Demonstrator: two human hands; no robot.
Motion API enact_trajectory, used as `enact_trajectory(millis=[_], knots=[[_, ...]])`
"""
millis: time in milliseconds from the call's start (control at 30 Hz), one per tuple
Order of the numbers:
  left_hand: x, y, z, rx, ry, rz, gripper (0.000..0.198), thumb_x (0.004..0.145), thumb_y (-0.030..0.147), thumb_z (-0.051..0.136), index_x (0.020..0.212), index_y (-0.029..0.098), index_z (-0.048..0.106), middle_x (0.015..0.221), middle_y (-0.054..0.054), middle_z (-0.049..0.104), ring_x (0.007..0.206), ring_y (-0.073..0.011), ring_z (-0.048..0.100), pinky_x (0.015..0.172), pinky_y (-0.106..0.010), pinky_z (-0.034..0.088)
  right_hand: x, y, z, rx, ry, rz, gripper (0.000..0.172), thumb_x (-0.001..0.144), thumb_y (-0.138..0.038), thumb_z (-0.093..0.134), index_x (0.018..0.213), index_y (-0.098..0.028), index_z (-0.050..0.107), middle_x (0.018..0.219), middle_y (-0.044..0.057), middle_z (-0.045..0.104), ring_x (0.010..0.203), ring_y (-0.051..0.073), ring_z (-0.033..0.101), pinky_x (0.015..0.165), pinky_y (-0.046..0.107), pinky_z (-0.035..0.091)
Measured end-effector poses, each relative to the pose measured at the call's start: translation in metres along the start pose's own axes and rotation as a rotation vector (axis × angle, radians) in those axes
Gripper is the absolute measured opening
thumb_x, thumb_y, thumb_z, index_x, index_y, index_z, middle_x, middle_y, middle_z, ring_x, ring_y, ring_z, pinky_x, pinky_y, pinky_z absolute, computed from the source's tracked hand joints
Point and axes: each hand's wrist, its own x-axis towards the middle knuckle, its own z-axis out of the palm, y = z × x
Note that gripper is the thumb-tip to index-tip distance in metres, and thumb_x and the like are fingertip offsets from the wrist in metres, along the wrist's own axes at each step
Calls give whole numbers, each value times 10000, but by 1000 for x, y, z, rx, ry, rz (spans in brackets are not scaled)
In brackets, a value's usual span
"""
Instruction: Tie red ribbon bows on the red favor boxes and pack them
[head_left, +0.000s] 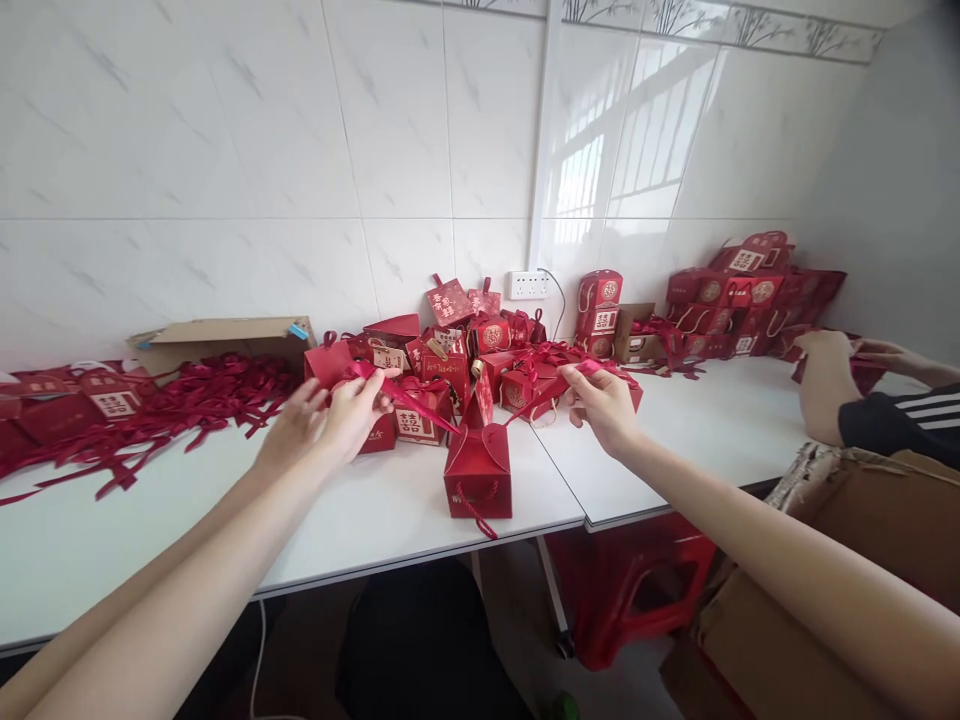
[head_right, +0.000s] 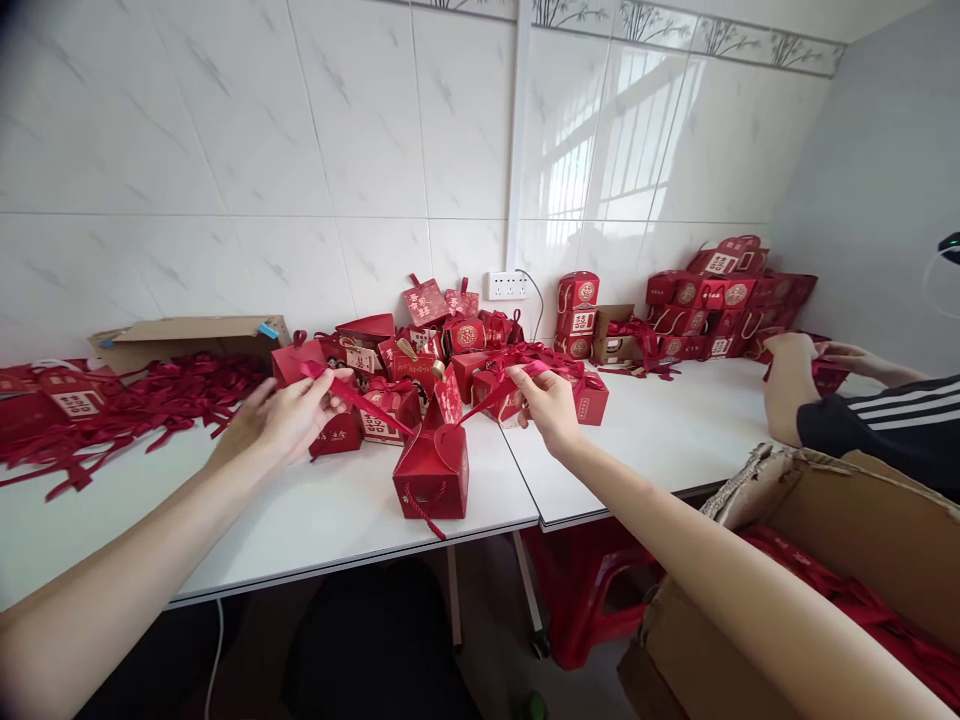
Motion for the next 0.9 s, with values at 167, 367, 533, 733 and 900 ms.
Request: enact_trajectory(millis=[167, 367, 533, 733, 900], knots=[[0, 21, 2, -96, -33, -79, 314, 594, 369, 798, 712, 121, 645, 576, 17, 527, 484, -63, 445, 438, -191, 376, 1, -9, -5, 173, -185, 96, 449, 510, -513, 800, 759, -169, 656, 554, -25, 521, 450, 76, 445, 284, 152, 255], [16, 42, 17, -243, -94, -52, 288, 560, 314, 823, 646, 127, 621, 592, 19, 567, 562, -87, 545, 523, -198, 460, 5, -14, 4, 104, -345, 93, 471, 579, -579, 735, 787, -161, 673, 748, 26, 593, 492, 75, 454, 307, 163, 242], [26, 53, 56, -331, -233, -72, 185, 746, 286, 690, 689, 134, 602, 642, 12, 567, 582, -98, 560, 548, -225, 480, 18, -22, 32, -178, -424, -120, 485, 723, -617, 584, 837, -162, 705, 627, -7, 564, 461, 66, 409, 433, 212, 358], [29, 50, 92, -361, -298, -108, 197, 753, 290, 685, 733, 123, 583, 549, 56, 448, 437, -50, 419, 427, -187, 403, 28, -31, 66, -24, -452, -198, 437, 641, -590, 671, 732, -162, 667, 698, 11, 642, 689, 144, 589, 698, 282, 468], [29, 47, 106, -362, -337, -99, 301, 681, 369, 737, 684, 136, 546, 574, 53, 446, 429, -42, 401, 378, -168, 336, 26, -34, 78, 159, -419, -41, 390, 492, -468, 811, 639, -168, 610, 600, -17, 628, 573, 122, 586, 628, 277, 493]])
